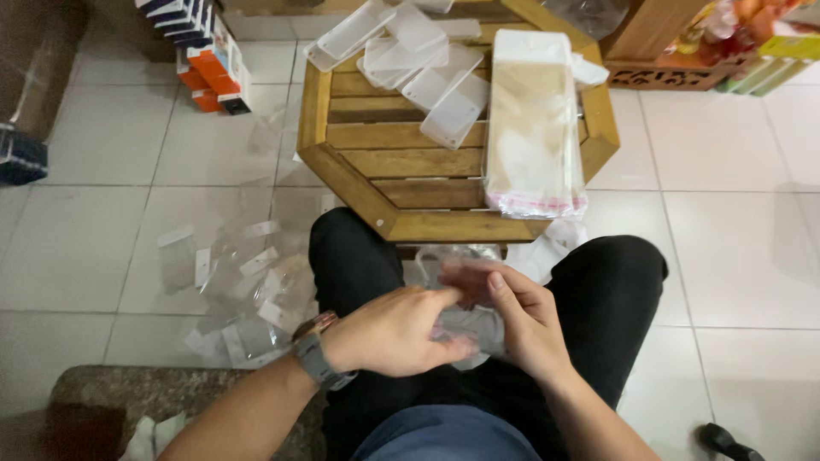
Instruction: The person sits on the floor and repeatedly picks up clear phone cases from a wooden table, places each into a small plastic bag, and stacks the packaged units. The person handles the cases one at a time and maintains a growing pile of finished packages.
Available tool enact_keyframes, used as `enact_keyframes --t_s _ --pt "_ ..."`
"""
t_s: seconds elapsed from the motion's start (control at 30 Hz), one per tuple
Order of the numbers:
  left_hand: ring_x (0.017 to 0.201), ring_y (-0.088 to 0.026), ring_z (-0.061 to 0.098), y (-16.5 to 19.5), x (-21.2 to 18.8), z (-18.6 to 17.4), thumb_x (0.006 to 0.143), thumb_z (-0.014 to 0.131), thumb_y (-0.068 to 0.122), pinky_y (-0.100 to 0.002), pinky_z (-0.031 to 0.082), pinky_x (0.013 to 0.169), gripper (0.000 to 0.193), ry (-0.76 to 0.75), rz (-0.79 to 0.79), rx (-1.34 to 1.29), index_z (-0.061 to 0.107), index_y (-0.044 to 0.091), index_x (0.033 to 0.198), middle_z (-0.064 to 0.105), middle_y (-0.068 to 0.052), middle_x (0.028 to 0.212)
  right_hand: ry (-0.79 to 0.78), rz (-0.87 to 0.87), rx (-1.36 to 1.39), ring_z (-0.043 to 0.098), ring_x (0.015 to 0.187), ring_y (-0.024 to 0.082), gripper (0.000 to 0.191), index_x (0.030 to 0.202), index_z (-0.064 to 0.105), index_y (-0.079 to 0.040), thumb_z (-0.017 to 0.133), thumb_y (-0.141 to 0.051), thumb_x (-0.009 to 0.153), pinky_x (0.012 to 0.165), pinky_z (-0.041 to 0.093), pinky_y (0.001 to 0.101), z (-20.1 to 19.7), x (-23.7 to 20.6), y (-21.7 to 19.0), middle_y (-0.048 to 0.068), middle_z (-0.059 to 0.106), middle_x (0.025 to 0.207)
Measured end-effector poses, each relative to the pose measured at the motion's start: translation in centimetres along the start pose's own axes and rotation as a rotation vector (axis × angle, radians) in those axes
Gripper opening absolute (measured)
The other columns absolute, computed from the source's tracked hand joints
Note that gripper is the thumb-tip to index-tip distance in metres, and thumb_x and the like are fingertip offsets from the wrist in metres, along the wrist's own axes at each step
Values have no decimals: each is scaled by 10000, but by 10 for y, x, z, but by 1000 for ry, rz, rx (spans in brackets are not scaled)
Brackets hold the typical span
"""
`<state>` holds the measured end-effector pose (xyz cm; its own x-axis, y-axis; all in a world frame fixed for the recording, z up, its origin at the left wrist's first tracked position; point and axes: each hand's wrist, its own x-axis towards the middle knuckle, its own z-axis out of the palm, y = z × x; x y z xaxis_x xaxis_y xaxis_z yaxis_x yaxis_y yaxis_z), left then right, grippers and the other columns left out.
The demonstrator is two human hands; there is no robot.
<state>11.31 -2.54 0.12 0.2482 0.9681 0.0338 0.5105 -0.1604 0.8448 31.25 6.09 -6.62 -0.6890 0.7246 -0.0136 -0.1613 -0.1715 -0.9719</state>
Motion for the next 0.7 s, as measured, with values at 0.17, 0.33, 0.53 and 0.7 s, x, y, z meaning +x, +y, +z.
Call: enact_keyframes --t_s 0.17,0.33,0.53,0.7 --pt "716 -246 756 -5 -2 -1 946 730 275 -349 577 608 314 314 98 226 720 48 1162 761 -120 855 69 51 27 688 1207 254 418 1297 638 88 435 -212 1089 1071 540 383 4 5 7 187 708 1300" --pt "563 -200 622 0 6 -1 897 716 102 -323 503 518 298 490 348 553 723 8 1180 589 -66 750 57 53 -30 668 1165 195 376 1358 592 41 476 -146 1054 1036 522 340 3 -2 16 120 710 1231" --pt "604 -219 629 -11 4 14 885 685 87 -342 499 547 132 468 309 529 650 44 1004 555 -63 773 48 48 -335 643 944 142 295 1269 669 45 498 -132 1107 849 526 296 8 -9 20 118 745 1025" --pt "671 -212 571 -31 15 19 1084 538 166 -319 472 597 106 586 234 172 546 65 1055 568 -62 886 -21 10 -412 743 1026 187 327 1290 655 -9 467 -161 1070 918 563 315 14 -5 16 152 805 1132"
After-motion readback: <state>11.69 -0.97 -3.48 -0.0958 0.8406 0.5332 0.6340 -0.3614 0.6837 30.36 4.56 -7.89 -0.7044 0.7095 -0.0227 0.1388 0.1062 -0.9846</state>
